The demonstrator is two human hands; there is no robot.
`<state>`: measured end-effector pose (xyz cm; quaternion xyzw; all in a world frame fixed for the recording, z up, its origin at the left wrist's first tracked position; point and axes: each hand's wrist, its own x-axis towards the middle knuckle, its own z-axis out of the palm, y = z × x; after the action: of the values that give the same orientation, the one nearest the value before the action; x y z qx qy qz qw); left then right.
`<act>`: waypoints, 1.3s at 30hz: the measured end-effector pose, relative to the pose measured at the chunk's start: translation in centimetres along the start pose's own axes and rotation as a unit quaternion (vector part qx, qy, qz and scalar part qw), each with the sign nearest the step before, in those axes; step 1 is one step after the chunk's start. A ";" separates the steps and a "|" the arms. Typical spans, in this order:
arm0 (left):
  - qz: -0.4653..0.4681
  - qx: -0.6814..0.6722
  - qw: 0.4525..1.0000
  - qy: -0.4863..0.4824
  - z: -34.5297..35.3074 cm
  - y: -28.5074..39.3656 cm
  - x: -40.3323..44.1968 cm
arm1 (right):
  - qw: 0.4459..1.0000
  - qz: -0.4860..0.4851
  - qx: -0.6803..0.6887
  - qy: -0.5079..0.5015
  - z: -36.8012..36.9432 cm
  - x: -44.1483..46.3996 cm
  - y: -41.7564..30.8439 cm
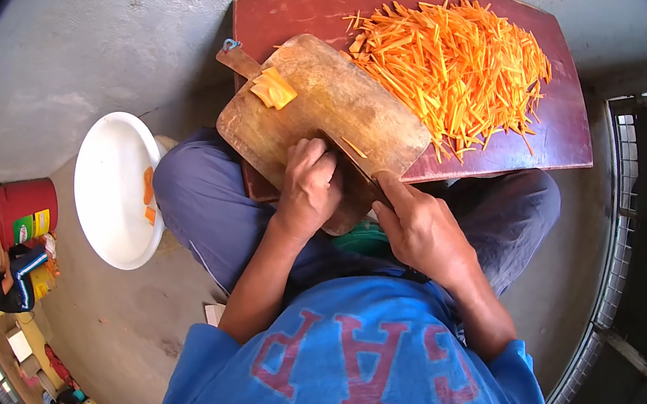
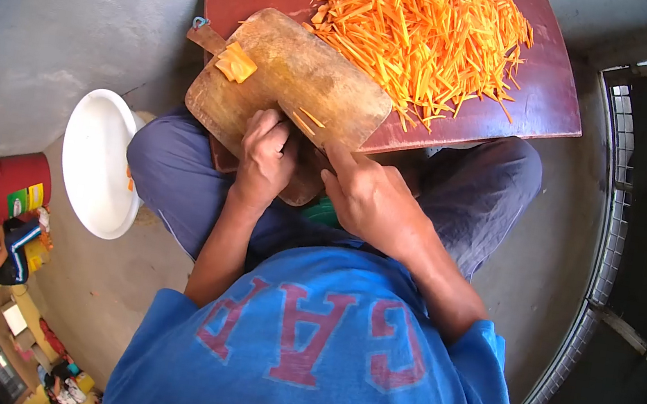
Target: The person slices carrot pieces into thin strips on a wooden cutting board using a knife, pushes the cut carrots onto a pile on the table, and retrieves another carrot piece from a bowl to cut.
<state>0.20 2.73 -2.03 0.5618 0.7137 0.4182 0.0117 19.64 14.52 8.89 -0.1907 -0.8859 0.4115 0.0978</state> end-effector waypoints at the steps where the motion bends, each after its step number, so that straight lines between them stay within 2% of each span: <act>1: -0.001 0.005 1.000 0.000 0.1 0.0 -0.1 | 1.000 0.003 -0.010 -0.004 0.3 0.0 0.4; 15: 0.000 0.003 1.000 -0.007 -0.2 0.0 0.0 | 1.000 -0.003 -0.004 -0.016 0.1 0.3 -0.3; 23: -0.042 -0.015 0.997 0.067 -0.9 0.1 0.3 | 0.999 0.028 0.023 0.017 -0.1 -2.4 -0.2; 26: -0.075 -0.010 0.993 0.096 -1.6 0.4 0.5 | 0.995 0.077 0.053 -0.034 -0.6 -2.0 -0.8; 30: -0.071 0.009 0.991 0.116 -2.1 -0.6 0.5 | 0.999 0.025 0.033 -0.014 -1.7 -0.5 2.2; 33: -0.070 -0.002 0.994 0.089 -2.2 0.2 0.4 | 0.996 0.087 0.023 0.013 -4.7 2.0 5.8; 36: -0.050 -0.027 0.997 0.050 -1.4 0.4 0.4 | 0.993 0.041 -0.026 0.111 -7.4 3.6 7.5; 39: -0.034 -0.069 0.996 0.052 -1.0 1.0 1.2 | 0.988 -0.017 -0.044 0.145 -8.6 3.8 7.6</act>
<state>0.07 3.17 -0.24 0.5127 0.7013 0.4945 0.0275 21.02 26.50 8.60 -0.2377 -0.8826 0.3385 0.2235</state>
